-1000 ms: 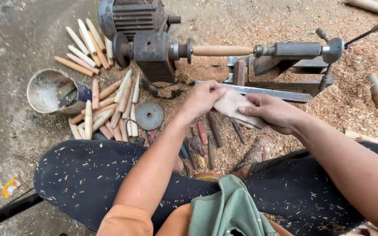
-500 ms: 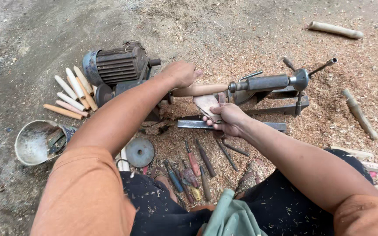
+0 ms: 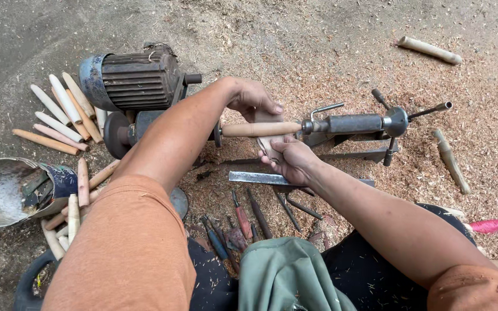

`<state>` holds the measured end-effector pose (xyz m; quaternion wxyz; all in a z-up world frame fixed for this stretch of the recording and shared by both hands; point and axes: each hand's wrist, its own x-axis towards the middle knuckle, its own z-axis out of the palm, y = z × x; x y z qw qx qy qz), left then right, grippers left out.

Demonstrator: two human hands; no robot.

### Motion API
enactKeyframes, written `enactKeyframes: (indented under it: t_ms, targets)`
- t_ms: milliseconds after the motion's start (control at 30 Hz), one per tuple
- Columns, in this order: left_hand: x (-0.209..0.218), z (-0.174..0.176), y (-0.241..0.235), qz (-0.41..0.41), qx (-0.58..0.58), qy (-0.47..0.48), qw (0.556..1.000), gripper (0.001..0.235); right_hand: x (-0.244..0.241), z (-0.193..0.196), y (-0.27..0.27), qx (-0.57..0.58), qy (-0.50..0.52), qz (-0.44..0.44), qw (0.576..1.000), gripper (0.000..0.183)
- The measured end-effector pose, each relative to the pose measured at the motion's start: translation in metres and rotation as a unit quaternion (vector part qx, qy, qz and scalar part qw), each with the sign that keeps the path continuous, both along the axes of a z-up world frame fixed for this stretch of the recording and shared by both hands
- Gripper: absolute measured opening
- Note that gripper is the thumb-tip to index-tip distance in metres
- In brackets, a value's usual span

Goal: The person operates a wood lathe to shape a cylindrical wooden piece using a chisel. They mount a new piece of wood, secure it, and then use a chisel to smooth and shape the rotating wood, producing wood shavings.

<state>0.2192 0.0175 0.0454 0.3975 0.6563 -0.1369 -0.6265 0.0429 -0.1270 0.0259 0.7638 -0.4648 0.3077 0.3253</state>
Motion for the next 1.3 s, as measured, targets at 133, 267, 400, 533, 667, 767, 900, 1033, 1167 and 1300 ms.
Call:
enactKeyframes:
  t_ms: [133, 267, 400, 533, 667, 767, 900, 1033, 1167, 1300]
  targets:
    - [-0.001, 0.001, 0.002, -0.053, 0.043, -0.065, 0.996, 0.045, -0.003, -0.003, 0.011, -0.016, -0.011, -0.011, 1.000, 0.016]
    - [0.002, 0.014, 0.014, -0.106, 0.086, -0.139, 0.981, 0.049, -0.003, -0.003, 0.021, -0.036, -0.023, 0.013, 0.999, 0.011]
    - [0.006, 0.029, 0.026, -0.165, 0.140, -0.168, 0.962, 0.058, 0.000, -0.003, 0.040, -0.025, -0.035, 0.025, 0.999, 0.015]
    - [0.008, 0.037, 0.029, -0.180, 0.195, -0.195, 0.944, 0.062, 0.002, -0.003, 0.060, -0.014, -0.039, 0.036, 0.998, 0.015]
    - [0.008, 0.041, 0.036, -0.210, 0.214, -0.185, 0.936, 0.059, 0.000, -0.002, 0.072, -0.019, -0.016, 0.030, 0.999, 0.012]
    - [0.006, 0.042, 0.035, -0.226, 0.205, -0.210, 0.929, 0.058, -0.002, 0.002, 0.069, -0.024, -0.023, 0.028, 0.999, 0.011]
    - [0.005, 0.034, 0.021, -0.226, 0.166, -0.215, 0.935, 0.061, -0.006, 0.005, 0.048, -0.053, -0.029, 0.005, 0.998, 0.011]
    - [0.004, 0.022, 0.003, -0.164, 0.114, -0.174, 0.964, 0.067, -0.011, 0.010, 0.023, -0.081, -0.037, 0.001, 0.996, 0.014]
    - [-0.001, 0.017, -0.014, -0.120, 0.094, -0.167, 0.974, 0.050, -0.017, 0.019, 0.005, -0.096, -0.031, -0.016, 0.995, 0.016]
    - [-0.014, 0.015, -0.032, -0.118, 0.075, -0.159, 0.977, 0.037, -0.026, 0.030, -0.008, -0.092, -0.028, -0.038, 0.995, 0.017]
